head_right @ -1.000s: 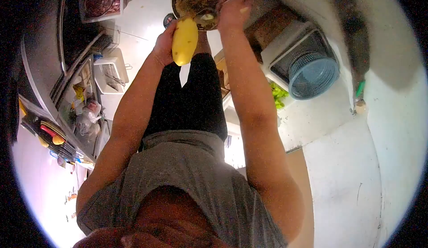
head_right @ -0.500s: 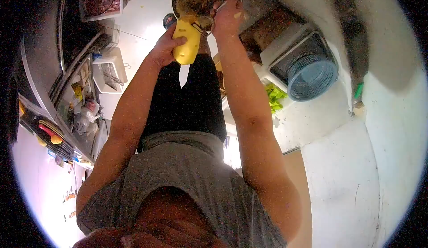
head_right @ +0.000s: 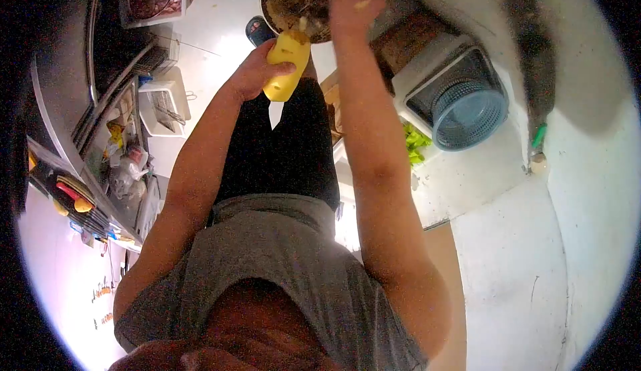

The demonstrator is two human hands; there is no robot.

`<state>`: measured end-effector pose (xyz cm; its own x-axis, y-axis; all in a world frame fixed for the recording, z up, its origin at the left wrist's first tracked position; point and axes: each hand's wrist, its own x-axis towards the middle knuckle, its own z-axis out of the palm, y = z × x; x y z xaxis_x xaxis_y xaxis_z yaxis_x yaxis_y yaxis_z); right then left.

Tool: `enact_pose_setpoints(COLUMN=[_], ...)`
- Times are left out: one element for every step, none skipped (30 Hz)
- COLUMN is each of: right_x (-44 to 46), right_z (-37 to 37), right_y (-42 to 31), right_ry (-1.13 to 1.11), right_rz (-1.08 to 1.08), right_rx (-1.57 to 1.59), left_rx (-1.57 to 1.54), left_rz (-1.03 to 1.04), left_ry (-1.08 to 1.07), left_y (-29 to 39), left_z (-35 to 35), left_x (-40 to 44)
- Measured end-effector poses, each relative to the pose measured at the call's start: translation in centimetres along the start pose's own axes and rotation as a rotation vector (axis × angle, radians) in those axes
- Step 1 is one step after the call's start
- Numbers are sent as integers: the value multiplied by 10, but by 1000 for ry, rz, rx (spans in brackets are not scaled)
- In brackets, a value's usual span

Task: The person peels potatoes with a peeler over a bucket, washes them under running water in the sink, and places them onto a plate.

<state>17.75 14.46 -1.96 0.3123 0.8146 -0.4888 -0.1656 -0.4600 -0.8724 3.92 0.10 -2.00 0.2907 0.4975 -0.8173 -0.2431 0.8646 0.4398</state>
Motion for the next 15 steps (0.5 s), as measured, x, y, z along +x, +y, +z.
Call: enact_pose_setpoints(right_x=[6,9,3,-6,-20,-34,-41,-40,-35,-27,1,6,10,11,5], right_z=[-5,-7,-8,-6,-2,1,1,1,3,4,-5,-9,-11,-11,-11], right_y=[-2,-2,-4,-1,6,13,16,14,10,10,34,26,13,5,-1], right_ry=[6,14,-73,-117,-157,-196,-234,-163,-96,-30,66,103,142,180,94], right_rz=[1,0,33,28,23,23,26,38,47,56,-93,-69,-45,-24,72], right_rx=[-18,-37,-125,-128,-133,-140,-147,-181,-210,-235,5,-26,-60,-94,-70], left_rx=[2,4,2,90,176,260,250,242,237,285,334,381,371,334,295], left_rz=[8,17,32,54,75,91,79,69,63,60,56,48,38,37,41], left_ry=[13,23,35,63,89,114,96,80,68,99,128,154,184,161,138], left_y=[-1,-1,-2,-4,-7,-9,-10,-11,-9,-7,-6,-5,-4,-2,1], left_z=[1,3,3,2,1,2,2,2,1,-1,-1,0,1,1,-1], left_x=[-3,-5,-5,0,6,9,11,12,13,11,8,3,0,-3,-4])
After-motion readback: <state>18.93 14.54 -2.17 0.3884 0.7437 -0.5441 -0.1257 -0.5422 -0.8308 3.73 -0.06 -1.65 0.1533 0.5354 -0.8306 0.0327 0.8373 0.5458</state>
